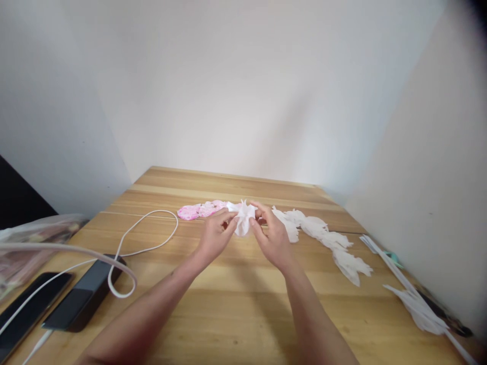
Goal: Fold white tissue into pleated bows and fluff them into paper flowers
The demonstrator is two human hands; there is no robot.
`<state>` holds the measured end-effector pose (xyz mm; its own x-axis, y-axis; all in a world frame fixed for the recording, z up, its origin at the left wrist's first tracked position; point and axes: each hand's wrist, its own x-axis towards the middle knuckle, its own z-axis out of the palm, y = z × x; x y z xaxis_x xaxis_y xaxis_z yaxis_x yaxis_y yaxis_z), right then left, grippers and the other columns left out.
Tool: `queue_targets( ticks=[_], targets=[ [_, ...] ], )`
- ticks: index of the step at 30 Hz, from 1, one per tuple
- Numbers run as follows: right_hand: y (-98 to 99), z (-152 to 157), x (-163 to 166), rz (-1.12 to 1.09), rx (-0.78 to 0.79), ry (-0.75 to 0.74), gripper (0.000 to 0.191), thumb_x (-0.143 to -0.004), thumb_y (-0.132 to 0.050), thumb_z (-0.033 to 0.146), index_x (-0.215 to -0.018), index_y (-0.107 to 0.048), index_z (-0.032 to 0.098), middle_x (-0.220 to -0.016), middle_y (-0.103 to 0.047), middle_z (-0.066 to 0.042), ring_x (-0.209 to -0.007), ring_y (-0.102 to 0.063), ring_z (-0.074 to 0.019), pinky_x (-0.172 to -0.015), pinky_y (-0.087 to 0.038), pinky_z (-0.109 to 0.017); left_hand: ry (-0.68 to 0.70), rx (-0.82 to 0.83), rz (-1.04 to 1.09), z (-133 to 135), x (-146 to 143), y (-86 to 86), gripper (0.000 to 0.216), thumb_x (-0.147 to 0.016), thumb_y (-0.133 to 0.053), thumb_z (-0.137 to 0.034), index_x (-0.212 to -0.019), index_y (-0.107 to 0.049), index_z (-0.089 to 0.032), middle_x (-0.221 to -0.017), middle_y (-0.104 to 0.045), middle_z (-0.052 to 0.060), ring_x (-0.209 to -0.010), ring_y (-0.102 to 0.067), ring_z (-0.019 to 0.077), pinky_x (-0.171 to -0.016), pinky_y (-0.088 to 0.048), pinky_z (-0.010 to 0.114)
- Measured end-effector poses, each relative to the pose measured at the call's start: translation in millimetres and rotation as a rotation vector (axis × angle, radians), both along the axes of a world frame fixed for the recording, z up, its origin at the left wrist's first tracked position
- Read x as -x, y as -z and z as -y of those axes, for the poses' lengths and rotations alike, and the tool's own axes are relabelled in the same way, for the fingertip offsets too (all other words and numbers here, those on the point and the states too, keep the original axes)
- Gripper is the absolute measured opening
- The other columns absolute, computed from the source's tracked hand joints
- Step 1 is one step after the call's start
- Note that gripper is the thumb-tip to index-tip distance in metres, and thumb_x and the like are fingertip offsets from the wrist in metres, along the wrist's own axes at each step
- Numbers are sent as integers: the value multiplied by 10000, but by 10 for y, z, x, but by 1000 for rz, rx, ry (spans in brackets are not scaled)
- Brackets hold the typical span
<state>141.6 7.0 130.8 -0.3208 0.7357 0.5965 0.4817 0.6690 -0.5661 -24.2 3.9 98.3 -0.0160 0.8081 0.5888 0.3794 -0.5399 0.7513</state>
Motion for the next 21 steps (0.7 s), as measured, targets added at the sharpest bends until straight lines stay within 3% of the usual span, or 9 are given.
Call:
queue_targets(
  ticks=[6,11,15,21],
  targets=[
    [1,-48,-68,-142,156,22,387,-899,-509,277,-1286,-484,271,-911,-605,-15,-787,-578,-150,-659,-489,-266,60,176,379,-35,47,-13,273,-849,-546,-348,-666,-586,-150,-635,-502,-16,-610,-433,110,-574,-333,224],
    [10,-100,-98,-320,209,28,406,-894,-527,337,-1287,-468,253,-892,-589,-7,-831,-587,-158,-742,-495,-301,105,253,528,-71,74,4,300,-810,-584,-397,-642,-556,-150,-633,-478,-24,-601,-412,100,-575,-327,218],
    [-4,-83,-82,-368,260,-15,422,-910,-495,412,-1296,-456,244,-856,-595,-11,-755,-580,-156,-685,-506,-302,92,246,509,-72,64,-6,309,-809,-576,-405,-631,-538,-155,-634,-477,-22,-604,-417,105,-583,-334,223],
    [28,-71,-37,-342,303,-54,456,-894,-503,414,-1315,-451,246,-799,-604,4,-696,-579,-152,-639,-507,-293,49,64,249,4,16,-42,287,-855,-522,-324,-621,-531,-158,-629,-457,-18,-626,-416,115,-617,-333,240]
  ],
)
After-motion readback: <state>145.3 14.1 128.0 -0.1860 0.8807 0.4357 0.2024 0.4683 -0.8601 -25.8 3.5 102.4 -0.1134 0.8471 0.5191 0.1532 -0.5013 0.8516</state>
